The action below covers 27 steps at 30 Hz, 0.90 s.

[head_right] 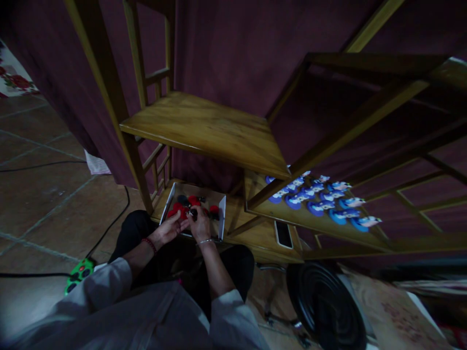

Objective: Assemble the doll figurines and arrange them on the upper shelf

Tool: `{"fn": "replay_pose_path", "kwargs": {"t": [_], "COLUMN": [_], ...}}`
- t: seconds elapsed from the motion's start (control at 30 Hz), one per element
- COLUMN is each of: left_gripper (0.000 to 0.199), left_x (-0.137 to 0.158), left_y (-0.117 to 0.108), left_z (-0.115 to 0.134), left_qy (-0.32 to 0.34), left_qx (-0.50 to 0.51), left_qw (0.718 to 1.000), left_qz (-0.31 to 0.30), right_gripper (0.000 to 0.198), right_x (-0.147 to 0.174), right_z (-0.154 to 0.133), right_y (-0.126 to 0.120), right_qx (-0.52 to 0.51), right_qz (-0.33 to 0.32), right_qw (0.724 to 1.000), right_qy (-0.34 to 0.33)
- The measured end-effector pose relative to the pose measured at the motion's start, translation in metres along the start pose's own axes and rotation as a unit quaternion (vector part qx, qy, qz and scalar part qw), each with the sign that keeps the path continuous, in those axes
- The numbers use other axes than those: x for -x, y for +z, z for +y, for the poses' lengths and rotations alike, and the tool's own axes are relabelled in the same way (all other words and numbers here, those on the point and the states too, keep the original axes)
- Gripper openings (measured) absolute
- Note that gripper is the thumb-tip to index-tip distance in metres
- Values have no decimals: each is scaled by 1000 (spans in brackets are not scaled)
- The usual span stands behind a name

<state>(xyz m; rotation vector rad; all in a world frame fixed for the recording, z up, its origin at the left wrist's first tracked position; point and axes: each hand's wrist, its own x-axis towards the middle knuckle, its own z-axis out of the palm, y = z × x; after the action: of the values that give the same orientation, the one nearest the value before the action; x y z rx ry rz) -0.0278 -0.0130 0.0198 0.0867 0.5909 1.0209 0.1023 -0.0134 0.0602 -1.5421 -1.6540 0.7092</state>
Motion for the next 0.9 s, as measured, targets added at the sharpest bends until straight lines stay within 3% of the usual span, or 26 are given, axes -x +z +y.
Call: {"fn": "replay_pose_path", "kwargs": {"t": [0.43,0.67,0.9], "left_gripper": [17,16,19], "left_x": [16,33,54], "left_y": [26,57,86], "left_z": [4,7,9], "left_qy": [-24,-12,30], "left_qx": [27,12,-20], "left_qw": [999,999,999], "left_qz": [18,28,-27], "right_gripper": [25,22,26], "right_x": [0,9,19], "right_z": [-9,-45,-67], "right_y": [-13,-42,-67], "right_qx": [-33,-94,-113], "right_qz": [35,39,56], "right_qw": [999,995,992], "right_qy": [-4,2,23]}}
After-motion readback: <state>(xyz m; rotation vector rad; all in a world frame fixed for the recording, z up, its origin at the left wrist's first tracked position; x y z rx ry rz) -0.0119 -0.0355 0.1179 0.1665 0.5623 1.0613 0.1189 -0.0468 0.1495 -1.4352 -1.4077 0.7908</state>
